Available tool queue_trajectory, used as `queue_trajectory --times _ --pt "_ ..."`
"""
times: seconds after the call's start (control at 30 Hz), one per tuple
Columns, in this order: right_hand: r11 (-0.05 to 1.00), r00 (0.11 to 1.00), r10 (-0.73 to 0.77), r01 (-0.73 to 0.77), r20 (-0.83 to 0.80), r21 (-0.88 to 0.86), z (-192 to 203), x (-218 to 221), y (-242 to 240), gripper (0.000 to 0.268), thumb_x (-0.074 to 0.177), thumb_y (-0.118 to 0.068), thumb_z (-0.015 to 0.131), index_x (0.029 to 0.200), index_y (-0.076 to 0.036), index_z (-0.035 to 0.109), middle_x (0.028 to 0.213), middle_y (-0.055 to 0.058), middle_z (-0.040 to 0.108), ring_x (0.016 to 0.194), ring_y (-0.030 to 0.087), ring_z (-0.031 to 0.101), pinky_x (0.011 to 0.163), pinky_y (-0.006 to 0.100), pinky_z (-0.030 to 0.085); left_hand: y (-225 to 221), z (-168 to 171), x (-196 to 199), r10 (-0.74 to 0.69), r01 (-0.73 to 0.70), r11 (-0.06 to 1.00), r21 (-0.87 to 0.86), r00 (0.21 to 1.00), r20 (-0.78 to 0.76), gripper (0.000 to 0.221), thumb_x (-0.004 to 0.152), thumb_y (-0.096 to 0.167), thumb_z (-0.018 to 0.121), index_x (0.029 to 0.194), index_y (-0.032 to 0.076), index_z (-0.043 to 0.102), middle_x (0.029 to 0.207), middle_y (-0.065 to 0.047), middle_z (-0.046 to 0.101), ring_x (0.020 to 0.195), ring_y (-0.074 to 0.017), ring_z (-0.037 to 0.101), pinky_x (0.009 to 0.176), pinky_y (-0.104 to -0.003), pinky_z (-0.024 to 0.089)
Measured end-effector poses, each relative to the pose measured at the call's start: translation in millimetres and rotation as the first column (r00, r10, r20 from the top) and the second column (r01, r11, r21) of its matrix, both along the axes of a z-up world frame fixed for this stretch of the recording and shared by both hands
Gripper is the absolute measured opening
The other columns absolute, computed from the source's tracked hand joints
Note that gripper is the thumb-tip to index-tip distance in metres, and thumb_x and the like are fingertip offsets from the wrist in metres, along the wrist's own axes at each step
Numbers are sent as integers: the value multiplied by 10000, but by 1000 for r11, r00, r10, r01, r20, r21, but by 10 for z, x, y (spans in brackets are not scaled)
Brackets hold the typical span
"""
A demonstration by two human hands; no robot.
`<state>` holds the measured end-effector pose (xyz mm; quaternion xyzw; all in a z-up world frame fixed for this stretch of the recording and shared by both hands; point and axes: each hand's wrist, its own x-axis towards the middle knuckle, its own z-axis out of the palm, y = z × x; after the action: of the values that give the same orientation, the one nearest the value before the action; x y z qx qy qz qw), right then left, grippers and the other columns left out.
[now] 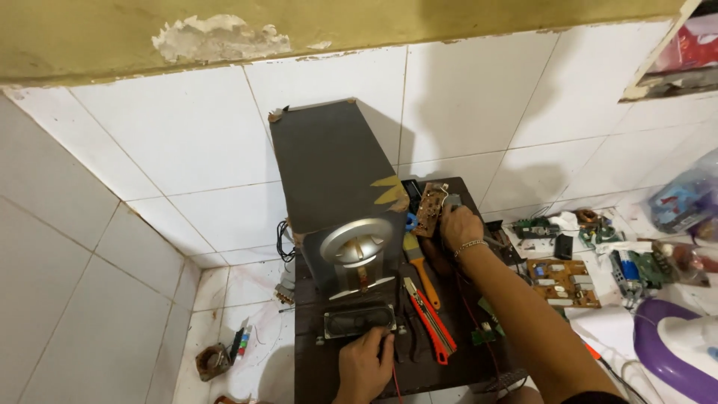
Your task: The person sits on the floor at a low bench repairing a speaker. They strip and twist wire ends by hand, solder a wire to a circuit board using a soldering iron, then attach multimeter test probes to a speaker component on the bench.
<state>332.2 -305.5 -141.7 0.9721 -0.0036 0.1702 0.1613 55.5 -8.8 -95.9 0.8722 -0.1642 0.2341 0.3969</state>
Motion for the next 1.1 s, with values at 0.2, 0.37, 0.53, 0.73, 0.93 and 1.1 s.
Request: queue_trajectory --times 0.2,0.37,0.53,0.73,0.93,1.1 --pt "997 995 -70 68 -76 -30 145 -72 281 456 959 -196 485 1375 -16 534 1465 459 404 513 270 722 332 335 510 -10 -36 12 -16 17 1000 26 1000 -7 57 879 133 682 916 90 675 672 -35 730 427 -193 592 430 -311 465" --pt "999 940 24 -30 -341 -12 420 -192 503 671 993 -135 471 1621 -177 240 1549 426 272 732 316 771 558 372 650 -15 -78 44 -53 53 998 45 998 -18 69 887 135 681 909 71 690 602 -31 711 366 -163 562 375 -282 435" --pt "969 976 53 2 -214 249 906 -831 736 561 1016 -366 396 1434 4 441 1096 255 614 680 331 712 572 429 615 -5 -14 27 -72 72 997 5 997 -18 89 859 106 694 935 60 695 708 -41 773 426 -167 639 416 -280 491" --pt "539 813 369 208 -450 816 1754 -2371 1101 362 1034 -483 401 1080 -133 483 791 70 661 642 208 603 631 380 501 -21 -4 28 -37 35 999 30 998 47 92 866 132 689 945 85 681 698 -33 748 445 -207 634 431 -317 479" --pt "120 929 319 158 -189 980 837 -2658 1292 187 991 -282 585 967 -99 617 724 18 586 648 141 522 647 298 468 -5 25 27 -8 7 1000 23 1000 29 62 896 160 681 917 102 674 636 -45 692 434 -230 592 429 -342 455" --pt "170 969 241 15 -57 985 843 -2783 1452 120 948 -161 553 1010 -85 622 831 37 703 698 170 638 671 317 532 -11 158 -5 -5 6 1000 -7 999 54 39 879 96 688 907 72 675 564 -35 659 379 -178 538 395 -308 423"
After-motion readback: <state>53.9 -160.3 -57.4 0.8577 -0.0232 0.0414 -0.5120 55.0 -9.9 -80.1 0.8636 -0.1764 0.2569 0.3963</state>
